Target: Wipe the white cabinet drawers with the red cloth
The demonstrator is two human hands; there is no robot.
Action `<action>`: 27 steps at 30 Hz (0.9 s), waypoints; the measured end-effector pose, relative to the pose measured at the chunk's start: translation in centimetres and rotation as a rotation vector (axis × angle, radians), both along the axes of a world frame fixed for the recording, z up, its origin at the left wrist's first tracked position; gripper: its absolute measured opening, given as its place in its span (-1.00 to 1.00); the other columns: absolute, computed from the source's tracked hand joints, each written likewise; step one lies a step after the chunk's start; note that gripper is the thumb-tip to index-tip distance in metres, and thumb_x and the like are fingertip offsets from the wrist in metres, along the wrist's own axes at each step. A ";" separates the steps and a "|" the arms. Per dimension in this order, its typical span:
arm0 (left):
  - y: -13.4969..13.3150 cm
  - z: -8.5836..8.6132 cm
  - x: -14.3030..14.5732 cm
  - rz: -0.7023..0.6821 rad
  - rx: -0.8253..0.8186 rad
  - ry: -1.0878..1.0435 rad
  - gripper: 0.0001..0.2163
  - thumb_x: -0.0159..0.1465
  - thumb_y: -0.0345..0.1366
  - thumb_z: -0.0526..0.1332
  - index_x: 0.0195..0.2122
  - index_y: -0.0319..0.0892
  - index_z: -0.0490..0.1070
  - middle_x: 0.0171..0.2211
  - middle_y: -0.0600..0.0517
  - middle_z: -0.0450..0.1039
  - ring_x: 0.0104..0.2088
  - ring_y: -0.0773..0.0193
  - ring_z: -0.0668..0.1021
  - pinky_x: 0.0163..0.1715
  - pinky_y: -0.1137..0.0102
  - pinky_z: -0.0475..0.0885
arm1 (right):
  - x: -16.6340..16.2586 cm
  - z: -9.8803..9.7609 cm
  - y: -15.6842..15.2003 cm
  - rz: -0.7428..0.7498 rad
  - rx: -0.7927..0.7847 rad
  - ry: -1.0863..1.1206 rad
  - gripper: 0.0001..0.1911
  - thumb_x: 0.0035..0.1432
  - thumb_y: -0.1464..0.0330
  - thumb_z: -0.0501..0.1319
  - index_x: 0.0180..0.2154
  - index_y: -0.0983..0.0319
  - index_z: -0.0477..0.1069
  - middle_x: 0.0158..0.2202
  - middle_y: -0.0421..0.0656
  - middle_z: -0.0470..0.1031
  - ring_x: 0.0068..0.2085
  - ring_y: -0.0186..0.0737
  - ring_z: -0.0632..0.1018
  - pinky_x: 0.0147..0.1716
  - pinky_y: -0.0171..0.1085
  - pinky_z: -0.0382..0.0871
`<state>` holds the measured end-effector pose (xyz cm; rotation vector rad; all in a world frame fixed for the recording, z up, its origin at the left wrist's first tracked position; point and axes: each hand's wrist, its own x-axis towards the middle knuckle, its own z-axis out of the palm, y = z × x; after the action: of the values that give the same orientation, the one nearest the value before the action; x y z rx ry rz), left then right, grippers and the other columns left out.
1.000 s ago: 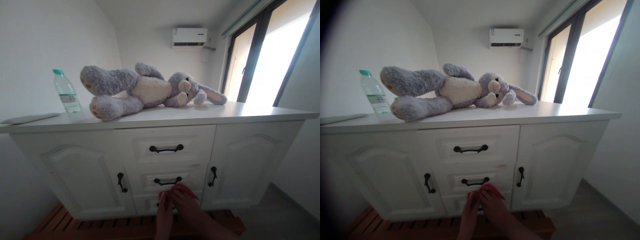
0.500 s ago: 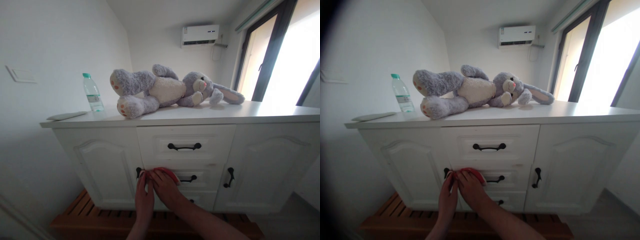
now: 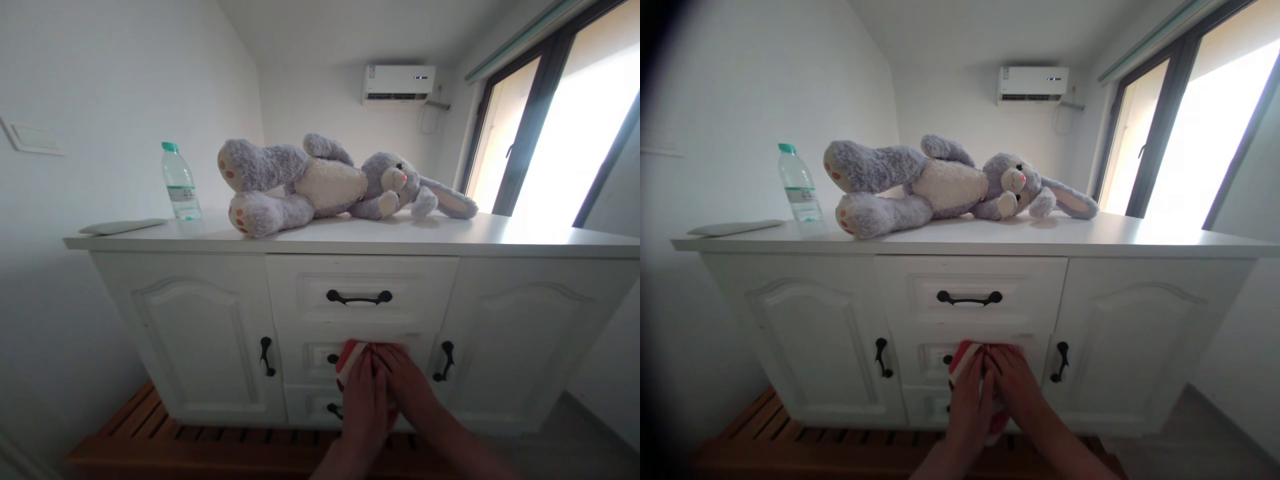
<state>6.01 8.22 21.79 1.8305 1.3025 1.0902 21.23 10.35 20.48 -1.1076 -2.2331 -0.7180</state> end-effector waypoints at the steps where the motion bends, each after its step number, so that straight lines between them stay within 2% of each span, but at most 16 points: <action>1: -0.1 0.1 1.0 -0.053 0.007 0.001 -0.38 0.39 0.02 -0.10 0.33 -0.28 0.22 0.39 -0.24 0.23 0.40 -0.01 0.27 0.44 -0.03 0.11 | 1.6 -0.4 -0.2 -0.027 0.021 -0.019 -0.61 0.33 0.49 0.07 0.15 0.30 0.41 0.07 0.03 0.57 0.07 -0.07 0.56 0.07 -0.07 0.52; 4: -0.5 -0.2 3.0 -0.158 0.017 0.000 -0.35 0.38 0.04 -0.08 0.35 -0.31 0.16 0.41 -0.27 0.18 0.42 -0.05 0.24 0.44 -0.08 0.11 | 4.7 -1.9 -0.7 -0.113 0.038 -0.028 -0.55 0.29 0.53 0.05 0.16 0.26 0.41 0.11 0.01 0.55 0.10 -0.08 0.55 0.05 -0.10 0.53; 6: -0.8 -1.4 3.4 -0.190 0.018 0.005 -0.34 0.38 0.03 -0.08 0.37 -0.33 0.13 0.43 -0.29 0.14 0.42 -0.06 0.23 0.44 -0.09 0.11 | 5.2 -3.3 -0.9 -0.149 0.022 -0.012 -0.52 0.25 0.57 0.05 0.16 0.26 0.41 0.13 0.00 0.55 0.13 -0.08 0.54 0.08 -0.10 0.51; 10: -0.9 -5.2 2.8 -0.223 -0.012 0.036 -0.37 0.39 0.02 -0.09 0.36 -0.28 0.15 0.43 -0.28 0.14 0.43 -0.05 0.22 0.43 -0.10 0.11 | 4.4 -6.4 -1.3 -0.120 -0.028 0.018 -0.52 0.20 0.58 0.08 0.11 0.21 0.47 0.10 -0.05 0.56 0.13 -0.11 0.54 0.10 -0.12 0.49; 14: -0.6 -8.4 1.3 -0.191 -0.061 0.058 -0.37 0.39 0.00 -0.08 0.34 -0.34 0.17 0.41 -0.33 0.16 0.42 -0.07 0.24 0.42 -0.11 0.14 | 2.7 -9.3 -1.1 -0.124 0.010 0.042 -0.52 0.17 0.59 0.13 0.10 0.21 0.47 0.04 -0.03 0.59 0.07 -0.09 0.56 0.09 -0.09 0.47; 19: 0.1 -9.2 -2.5 -0.118 -0.064 0.081 -0.35 0.39 0.00 -0.11 0.34 -0.39 0.17 0.41 -0.34 0.15 0.42 -0.04 0.23 0.43 -0.06 0.11 | -1.9 -10.6 0.4 -0.070 0.017 0.058 -0.59 0.22 0.57 0.16 0.08 0.25 0.46 0.02 -0.01 0.59 0.04 -0.09 0.57 0.08 -0.09 0.46; 24: 1.1 -9.9 -8.4 0.025 -0.100 0.102 -0.34 0.40 -0.05 -0.17 0.35 -0.48 0.11 0.44 -0.37 0.07 0.45 -0.01 0.16 0.46 -0.01 0.04 | -9.7 -11.2 2.6 0.001 0.036 0.152 -0.66 0.19 0.54 0.27 0.03 0.31 0.48 -0.02 -0.05 0.61 -0.03 -0.14 0.59 0.01 -0.18 0.50; 27: 1.5 -10.1 -11.6 0.111 -0.101 0.079 -0.37 0.40 -0.06 -0.18 0.34 -0.40 0.16 0.43 -0.31 0.12 0.44 0.02 0.18 0.46 0.02 0.04 | -13.9 -10.8 3.4 0.033 0.036 0.147 -0.64 0.17 0.49 0.32 0.02 0.37 0.48 -0.04 -0.01 0.61 -0.02 -0.10 0.57 -0.01 -0.16 0.51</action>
<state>-5.59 9.74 11.69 1.7603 1.4930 0.9985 7.36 13.72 9.67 -1.0684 -2.1024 -0.6395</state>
